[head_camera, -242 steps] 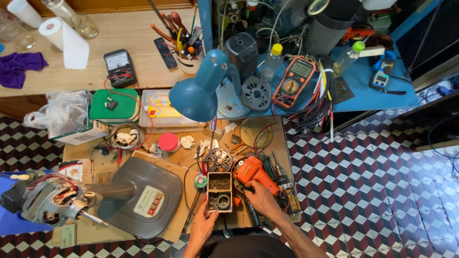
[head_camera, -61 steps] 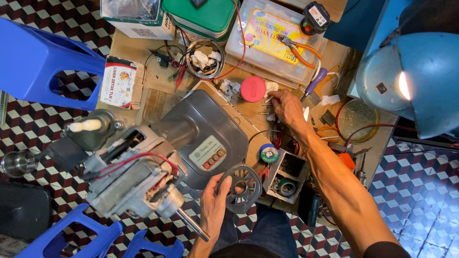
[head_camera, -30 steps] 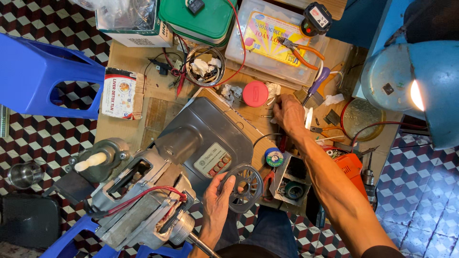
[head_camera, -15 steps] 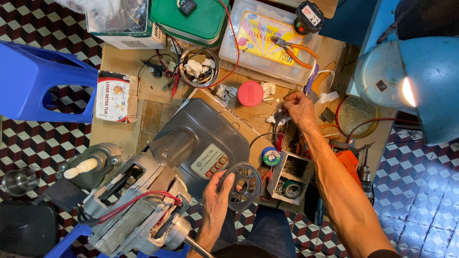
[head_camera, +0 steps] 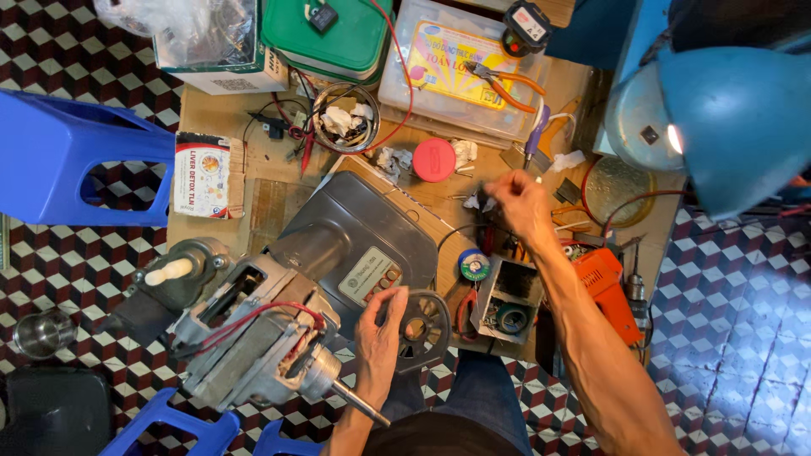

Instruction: The person repairs a small electrical appliance, likely a fan, by manipulating its internal components and wiring. They use a lighter to heat a wire, a cordless drill to rotate a part, and a screwdriver to adjust screws. The person then reassembles the appliance's casing.

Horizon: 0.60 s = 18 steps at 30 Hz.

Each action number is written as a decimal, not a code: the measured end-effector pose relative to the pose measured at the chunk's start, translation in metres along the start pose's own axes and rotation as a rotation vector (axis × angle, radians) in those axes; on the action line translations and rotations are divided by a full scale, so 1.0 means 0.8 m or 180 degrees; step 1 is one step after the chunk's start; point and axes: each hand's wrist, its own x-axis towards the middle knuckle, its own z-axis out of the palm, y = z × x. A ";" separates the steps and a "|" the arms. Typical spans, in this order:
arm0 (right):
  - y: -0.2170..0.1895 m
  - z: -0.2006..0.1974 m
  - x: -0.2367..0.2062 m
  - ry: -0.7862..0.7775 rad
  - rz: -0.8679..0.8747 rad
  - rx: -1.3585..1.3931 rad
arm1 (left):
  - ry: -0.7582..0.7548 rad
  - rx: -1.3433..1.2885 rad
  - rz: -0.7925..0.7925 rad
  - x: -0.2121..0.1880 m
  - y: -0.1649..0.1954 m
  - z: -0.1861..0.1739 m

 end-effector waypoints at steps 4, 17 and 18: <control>-0.005 -0.022 -0.135 -0.0863 0.1385 0.0495 | -0.0382 0.0981 0.1026 -0.014 0.030 0.028; 0.019 -0.111 -0.266 -0.0438 0.1645 0.1775 | -0.1614 0.2000 0.1606 -0.079 0.041 0.131; 0.023 -0.116 -0.265 -0.0508 0.1681 0.2010 | -0.1596 0.1824 0.1694 -0.075 0.034 0.133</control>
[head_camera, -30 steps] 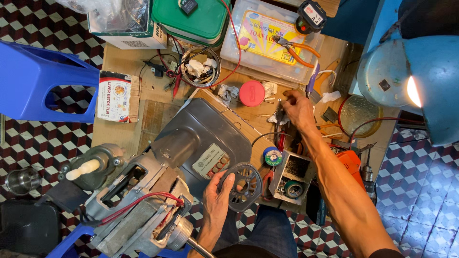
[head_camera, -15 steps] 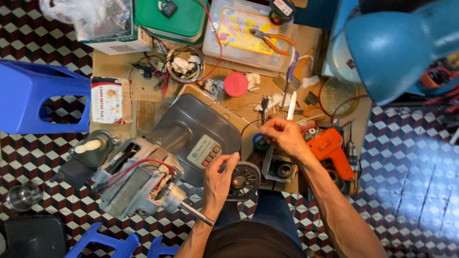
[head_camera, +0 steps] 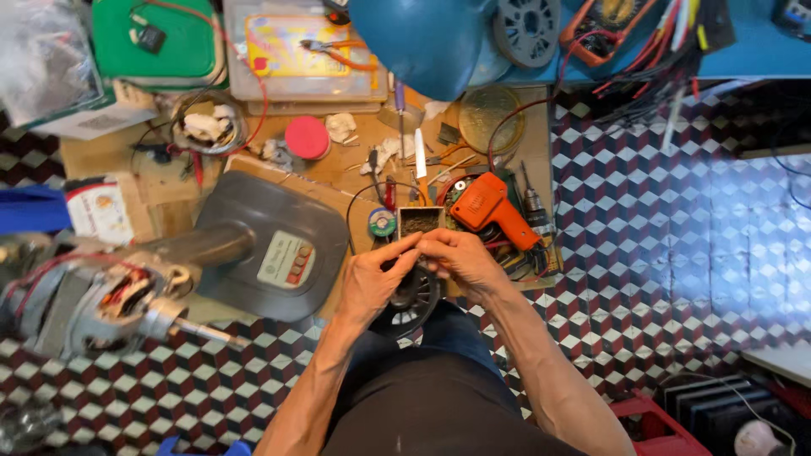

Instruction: The person repairs a small electrical appliance, likely a fan, by manipulating its internal components and wiring. They use a lighter to heat a wire, a cordless drill to rotate a part, and a screwdriver to adjust screws. The person then reassembles the appliance's casing.

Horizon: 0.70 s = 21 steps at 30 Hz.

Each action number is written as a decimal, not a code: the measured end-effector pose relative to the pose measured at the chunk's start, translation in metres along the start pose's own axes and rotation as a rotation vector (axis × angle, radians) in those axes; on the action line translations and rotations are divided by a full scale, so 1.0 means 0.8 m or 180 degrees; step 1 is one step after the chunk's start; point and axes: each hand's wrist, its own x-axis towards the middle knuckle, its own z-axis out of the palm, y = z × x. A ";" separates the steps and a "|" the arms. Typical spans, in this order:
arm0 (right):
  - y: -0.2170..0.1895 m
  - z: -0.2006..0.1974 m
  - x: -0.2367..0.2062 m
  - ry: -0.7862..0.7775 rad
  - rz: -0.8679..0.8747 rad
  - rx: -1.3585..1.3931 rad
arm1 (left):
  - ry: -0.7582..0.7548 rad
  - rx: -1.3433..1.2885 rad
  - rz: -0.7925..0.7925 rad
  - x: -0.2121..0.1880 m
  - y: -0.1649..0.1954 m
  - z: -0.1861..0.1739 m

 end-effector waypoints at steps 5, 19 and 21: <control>0.007 0.017 0.035 -0.0267 0.0460 0.0329 | 0.0436 -0.0166 0.0121 -0.005 -0.048 -0.001; 0.050 0.135 0.088 -0.0484 0.0359 -0.1300 | 0.1183 0.0597 0.0079 -0.068 -0.089 -0.090; 0.056 0.138 0.088 -0.0497 0.0423 -0.1085 | 0.1134 0.0419 0.0483 -0.061 -0.101 -0.091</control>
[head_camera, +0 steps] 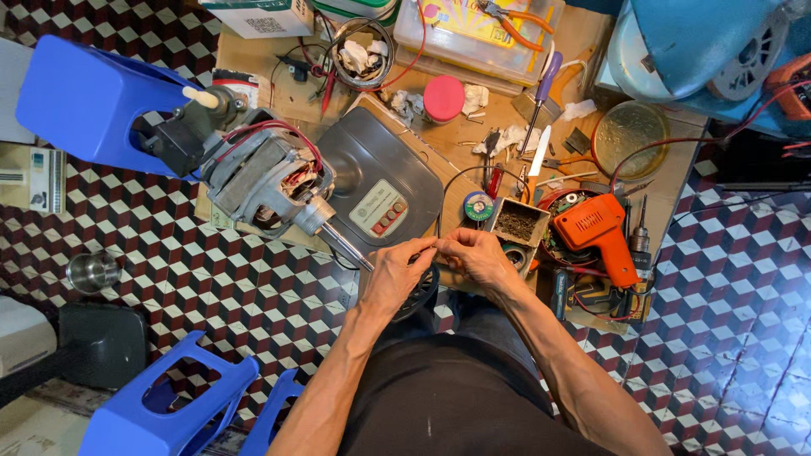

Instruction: The person repairs a small electrical appliance, likely a fan, by manipulating its internal components and wiring. They use a lighter to heat a wire, a cordless drill to rotate a part, and a screwdriver to adjust screws. The person then reassembles the appliance's casing.

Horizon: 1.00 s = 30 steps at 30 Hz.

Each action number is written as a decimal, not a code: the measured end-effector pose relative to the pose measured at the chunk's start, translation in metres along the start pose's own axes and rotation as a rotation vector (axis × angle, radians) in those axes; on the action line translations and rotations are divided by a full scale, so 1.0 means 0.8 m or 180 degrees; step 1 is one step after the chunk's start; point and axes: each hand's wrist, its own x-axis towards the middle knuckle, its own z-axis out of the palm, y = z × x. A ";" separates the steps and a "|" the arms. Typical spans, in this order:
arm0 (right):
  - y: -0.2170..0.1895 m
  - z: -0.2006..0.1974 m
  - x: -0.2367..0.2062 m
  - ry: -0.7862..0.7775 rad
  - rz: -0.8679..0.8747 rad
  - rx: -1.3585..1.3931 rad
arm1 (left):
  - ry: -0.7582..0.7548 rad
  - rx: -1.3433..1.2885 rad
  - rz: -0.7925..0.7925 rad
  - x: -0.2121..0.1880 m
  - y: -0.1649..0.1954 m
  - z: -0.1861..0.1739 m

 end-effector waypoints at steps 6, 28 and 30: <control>0.001 0.006 -0.004 -0.0043 0.0228 0.0847 | -0.0151 -0.0042 -0.0830 0.011 -0.020 0.009; 0.036 -0.140 -0.143 0.3330 -0.1666 -0.0429 | -0.0294 -0.2474 -0.2583 -0.039 -0.054 0.041; 0.070 -0.195 -0.179 0.3698 -0.1803 0.0176 | -0.0438 -0.2567 -0.2601 -0.042 -0.041 0.058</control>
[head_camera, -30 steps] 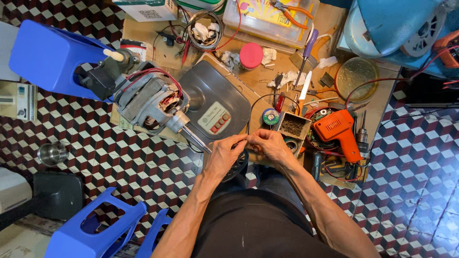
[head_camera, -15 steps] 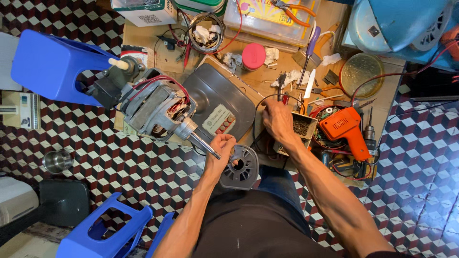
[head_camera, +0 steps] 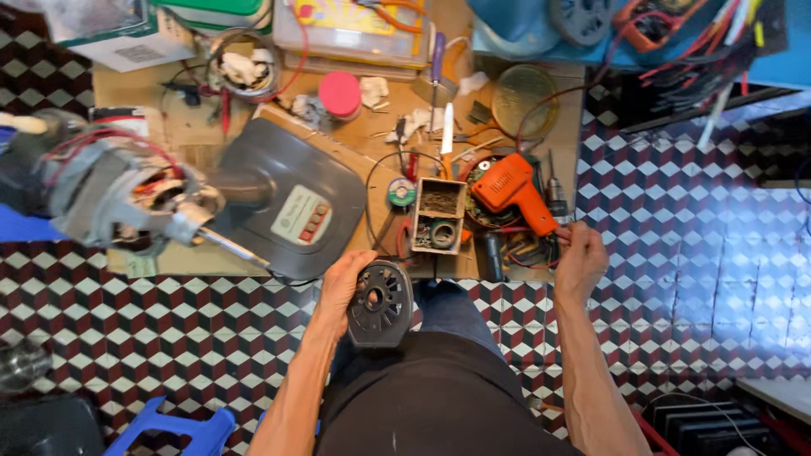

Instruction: The person repairs a small electrical appliance, likely a fan, by manipulating its internal components and wiring. They use a lighter to heat a wire, a cordless drill to rotate a part, and a screwdriver to adjust screws. The person then reassembles the appliance's casing.

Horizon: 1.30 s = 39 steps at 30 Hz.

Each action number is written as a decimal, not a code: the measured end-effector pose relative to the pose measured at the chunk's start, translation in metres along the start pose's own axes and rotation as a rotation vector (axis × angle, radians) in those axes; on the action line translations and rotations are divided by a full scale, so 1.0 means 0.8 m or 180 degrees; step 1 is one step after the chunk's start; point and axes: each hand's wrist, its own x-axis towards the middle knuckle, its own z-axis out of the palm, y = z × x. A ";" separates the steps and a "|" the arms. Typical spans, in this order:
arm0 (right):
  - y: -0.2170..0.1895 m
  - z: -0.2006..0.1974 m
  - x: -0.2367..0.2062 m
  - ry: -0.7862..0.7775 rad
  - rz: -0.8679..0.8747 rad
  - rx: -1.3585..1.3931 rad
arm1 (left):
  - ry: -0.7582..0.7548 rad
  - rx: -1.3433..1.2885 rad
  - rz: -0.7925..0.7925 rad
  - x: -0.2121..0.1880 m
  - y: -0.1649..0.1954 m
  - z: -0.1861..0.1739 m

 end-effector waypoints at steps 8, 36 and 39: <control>0.043 -0.044 0.067 -0.0049 0.0127 -0.1514 | -0.0482 -0.0594 -0.0398 -0.038 -0.040 0.087; 0.069 -0.057 0.013 -0.0040 0.2238 0.2114 | 0.0006 -0.1550 0.0083 -0.110 -0.093 0.109; 0.061 -0.098 0.008 0.0049 0.1957 0.1498 | -0.0019 -0.1383 0.0017 -0.107 -0.088 0.117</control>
